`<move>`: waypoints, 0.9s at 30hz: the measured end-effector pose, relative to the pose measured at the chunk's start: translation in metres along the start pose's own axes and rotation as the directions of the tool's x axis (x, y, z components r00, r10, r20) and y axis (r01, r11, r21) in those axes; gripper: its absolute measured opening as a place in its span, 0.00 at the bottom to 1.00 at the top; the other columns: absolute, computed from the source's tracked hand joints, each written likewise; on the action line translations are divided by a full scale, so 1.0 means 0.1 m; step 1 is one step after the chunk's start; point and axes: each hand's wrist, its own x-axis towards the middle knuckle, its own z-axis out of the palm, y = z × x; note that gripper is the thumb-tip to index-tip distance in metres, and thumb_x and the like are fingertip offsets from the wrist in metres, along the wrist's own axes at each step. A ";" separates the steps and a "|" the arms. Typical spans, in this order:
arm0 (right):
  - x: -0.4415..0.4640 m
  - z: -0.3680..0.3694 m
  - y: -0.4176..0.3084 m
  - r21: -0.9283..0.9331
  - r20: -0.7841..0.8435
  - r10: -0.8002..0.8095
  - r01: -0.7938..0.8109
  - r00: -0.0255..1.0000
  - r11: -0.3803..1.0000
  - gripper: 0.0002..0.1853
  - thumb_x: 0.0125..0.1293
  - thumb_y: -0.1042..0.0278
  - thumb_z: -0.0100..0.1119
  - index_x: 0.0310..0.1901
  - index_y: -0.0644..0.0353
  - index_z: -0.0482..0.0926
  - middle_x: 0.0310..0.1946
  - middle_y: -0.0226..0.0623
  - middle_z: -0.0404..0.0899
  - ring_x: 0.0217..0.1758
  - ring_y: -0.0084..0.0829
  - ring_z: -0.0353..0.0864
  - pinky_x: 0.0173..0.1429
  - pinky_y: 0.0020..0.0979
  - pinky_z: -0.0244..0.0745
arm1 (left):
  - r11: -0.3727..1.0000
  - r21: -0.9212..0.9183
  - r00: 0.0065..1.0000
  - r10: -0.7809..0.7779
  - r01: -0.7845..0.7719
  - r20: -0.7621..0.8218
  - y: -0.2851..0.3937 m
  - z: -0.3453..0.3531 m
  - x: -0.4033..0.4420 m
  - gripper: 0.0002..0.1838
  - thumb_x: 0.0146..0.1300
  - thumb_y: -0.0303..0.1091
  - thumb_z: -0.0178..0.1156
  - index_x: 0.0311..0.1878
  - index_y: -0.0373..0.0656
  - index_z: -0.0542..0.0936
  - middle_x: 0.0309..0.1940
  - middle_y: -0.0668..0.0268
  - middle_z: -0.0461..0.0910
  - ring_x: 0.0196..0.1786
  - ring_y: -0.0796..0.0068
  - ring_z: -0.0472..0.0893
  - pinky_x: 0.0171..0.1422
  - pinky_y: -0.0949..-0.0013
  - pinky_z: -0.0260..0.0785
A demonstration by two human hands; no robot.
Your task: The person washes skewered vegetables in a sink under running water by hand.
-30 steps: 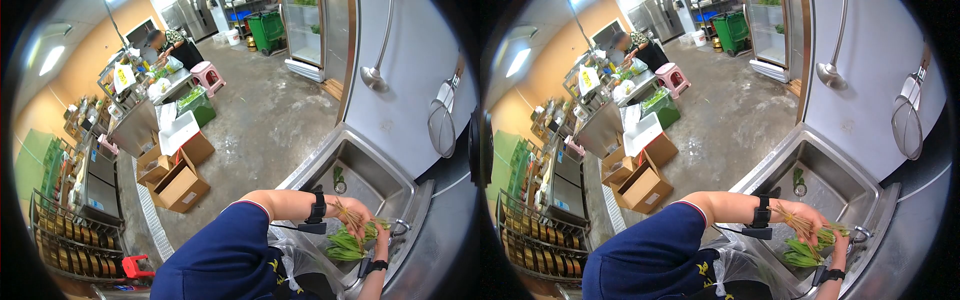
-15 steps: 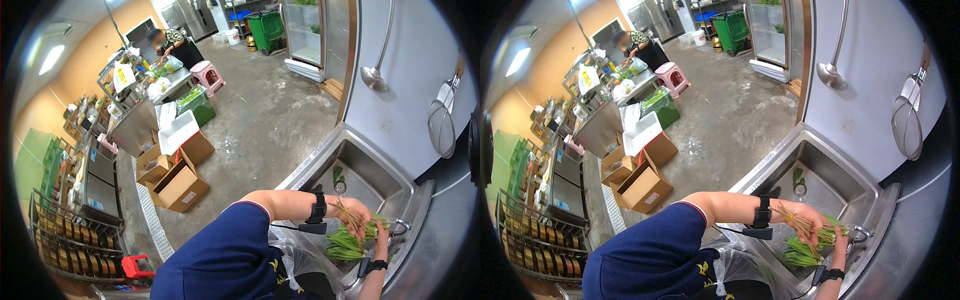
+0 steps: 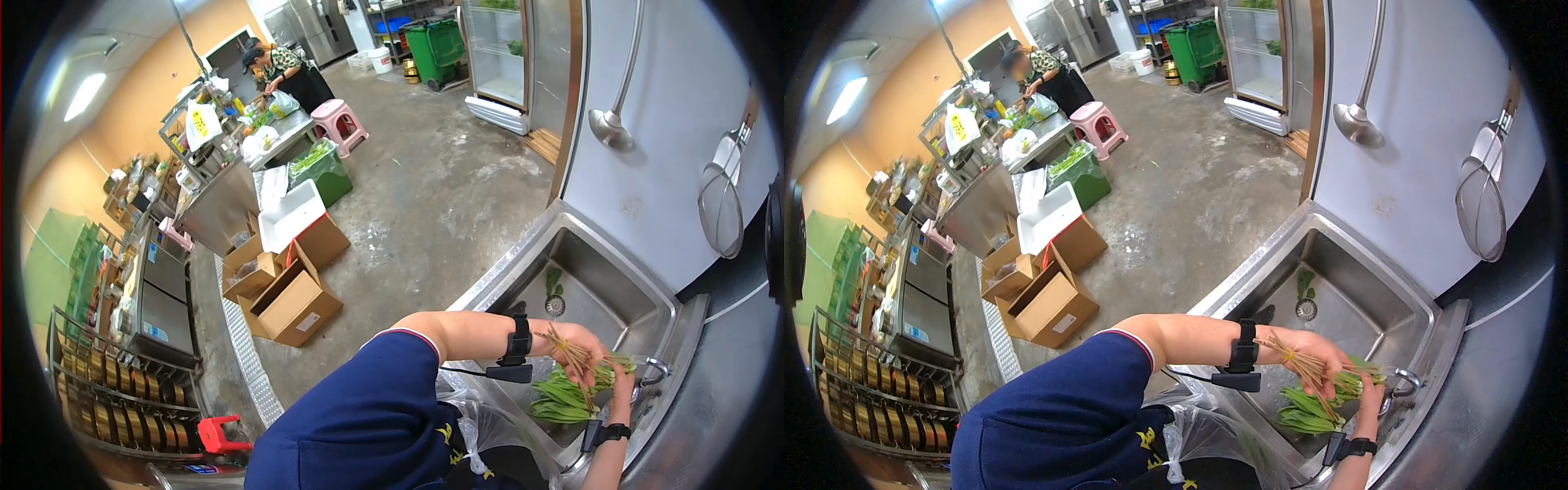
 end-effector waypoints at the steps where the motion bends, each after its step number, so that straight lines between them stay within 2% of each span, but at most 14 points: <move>1: -0.02 0.01 -0.03 0.026 -0.009 0.035 -0.034 0.999 0.999 0.21 0.54 0.67 0.57 0.50 0.64 0.70 0.45 0.36 0.73 0.46 0.29 0.71 0.50 0.29 0.65 | 1.000 0.000 1.000 -0.001 0.001 -0.001 0.00 -0.01 0.01 0.36 0.44 0.26 0.51 0.62 0.46 0.58 0.32 0.51 0.78 0.29 0.66 0.81 0.24 0.70 0.76; 2: -0.03 0.02 -0.04 0.053 -0.018 0.070 -0.069 0.997 0.996 0.21 0.54 0.67 0.57 0.50 0.64 0.69 0.44 0.36 0.73 0.46 0.29 0.71 0.49 0.29 0.65 | 1.000 0.005 1.000 0.003 -0.003 0.004 -0.01 -0.01 0.02 0.35 0.44 0.26 0.51 0.62 0.45 0.58 0.32 0.52 0.78 0.29 0.66 0.81 0.25 0.69 0.76; 8: 0.01 -0.03 0.05 0.191 0.037 0.052 -0.058 0.998 0.980 0.20 0.54 0.68 0.58 0.49 0.64 0.69 0.43 0.36 0.73 0.44 0.30 0.72 0.48 0.29 0.66 | 1.000 -0.001 1.000 0.000 0.000 -0.001 0.01 0.01 0.02 0.34 0.44 0.26 0.51 0.60 0.44 0.60 0.32 0.51 0.78 0.29 0.66 0.81 0.25 0.69 0.76; 16: 0.02 -0.02 0.04 0.115 0.001 0.069 -0.069 0.998 0.991 0.20 0.54 0.68 0.59 0.49 0.64 0.70 0.43 0.36 0.73 0.45 0.30 0.72 0.49 0.29 0.66 | 1.000 -0.020 1.000 -0.005 0.004 -0.016 0.00 0.00 0.02 0.33 0.44 0.26 0.51 0.60 0.45 0.61 0.32 0.51 0.78 0.30 0.65 0.81 0.25 0.69 0.77; 18: 0.01 0.03 -0.01 0.098 -0.005 0.064 -0.063 0.998 0.993 0.20 0.54 0.68 0.59 0.49 0.64 0.70 0.43 0.36 0.73 0.45 0.30 0.72 0.49 0.29 0.66 | 1.000 0.008 0.999 0.025 -0.025 0.026 -0.04 -0.06 0.04 0.31 0.47 0.29 0.53 0.59 0.44 0.62 0.34 0.52 0.78 0.34 0.63 0.81 0.28 0.69 0.76; 20: -0.06 0.10 -0.15 0.104 0.004 -0.032 0.031 0.999 0.994 0.20 0.55 0.68 0.57 0.49 0.65 0.70 0.44 0.37 0.73 0.46 0.30 0.72 0.49 0.29 0.67 | 0.985 -0.094 0.987 0.152 -0.147 0.053 -0.11 -0.12 -0.08 0.29 0.50 0.32 0.55 0.58 0.41 0.63 0.37 0.54 0.79 0.38 0.64 0.80 0.32 0.70 0.74; 21: -0.02 0.04 -0.10 0.029 0.071 -0.006 0.004 0.997 1.000 0.19 0.56 0.68 0.56 0.49 0.66 0.71 0.44 0.38 0.74 0.47 0.30 0.72 0.49 0.29 0.68 | 0.978 -0.038 0.979 0.206 -0.205 0.004 -0.10 -0.03 -0.21 0.28 0.51 0.34 0.55 0.57 0.39 0.63 0.38 0.55 0.79 0.39 0.65 0.80 0.33 0.71 0.73; 22: -0.12 0.08 -0.24 0.078 0.112 0.005 -0.013 0.994 0.997 0.18 0.57 0.67 0.55 0.48 0.66 0.72 0.44 0.39 0.75 0.47 0.29 0.72 0.48 0.28 0.68 | 0.970 0.011 0.970 0.242 -0.242 -0.018 -0.05 0.05 -0.31 0.28 0.52 0.35 0.56 0.56 0.37 0.64 0.39 0.56 0.79 0.40 0.66 0.80 0.34 0.71 0.72; 23: -0.28 0.14 -0.50 0.148 0.171 0.067 -0.093 0.983 0.985 0.17 0.56 0.65 0.55 0.46 0.65 0.74 0.42 0.37 0.76 0.46 0.28 0.73 0.48 0.28 0.67 | 0.993 0.021 0.984 0.121 -0.119 -0.134 -0.04 0.02 -0.20 0.28 0.54 0.35 0.55 0.57 0.34 0.62 0.40 0.55 0.79 0.41 0.68 0.80 0.32 0.72 0.73; 24: -0.21 0.06 -0.33 0.027 0.121 0.013 -0.017 0.993 0.999 0.17 0.56 0.65 0.56 0.45 0.65 0.75 0.41 0.34 0.76 0.45 0.27 0.73 0.49 0.27 0.66 | 0.996 0.050 0.994 0.074 -0.070 -0.078 0.00 0.00 -0.16 0.30 0.54 0.34 0.54 0.59 0.31 0.60 0.41 0.55 0.78 0.43 0.68 0.79 0.31 0.74 0.74; 25: -0.24 0.10 -0.42 0.054 0.093 0.054 -0.059 0.994 0.997 0.17 0.55 0.65 0.56 0.45 0.64 0.75 0.41 0.33 0.77 0.44 0.26 0.73 0.49 0.28 0.65 | 0.999 0.019 0.996 0.044 -0.043 -0.080 0.06 0.03 -0.20 0.28 0.53 0.34 0.54 0.58 0.34 0.63 0.39 0.54 0.79 0.41 0.66 0.80 0.32 0.73 0.75; 26: -0.14 0.06 -0.27 0.033 0.132 0.021 -0.026 0.991 0.999 0.17 0.55 0.65 0.56 0.45 0.64 0.75 0.42 0.33 0.76 0.44 0.26 0.73 0.49 0.28 0.66 | 0.999 -0.001 0.998 0.037 -0.037 -0.049 0.07 -0.01 -0.20 0.28 0.53 0.32 0.52 0.59 0.34 0.62 0.41 0.52 0.78 0.42 0.65 0.80 0.31 0.72 0.75; 27: -0.11 0.02 -0.25 0.034 0.165 0.076 -0.083 0.983 0.996 0.17 0.54 0.65 0.56 0.44 0.64 0.75 0.42 0.35 0.77 0.44 0.27 0.73 0.49 0.29 0.66 | 0.999 -0.040 0.999 0.025 -0.026 -0.030 0.11 0.02 -0.23 0.27 0.54 0.31 0.51 0.59 0.34 0.62 0.43 0.49 0.76 0.43 0.63 0.79 0.31 0.74 0.75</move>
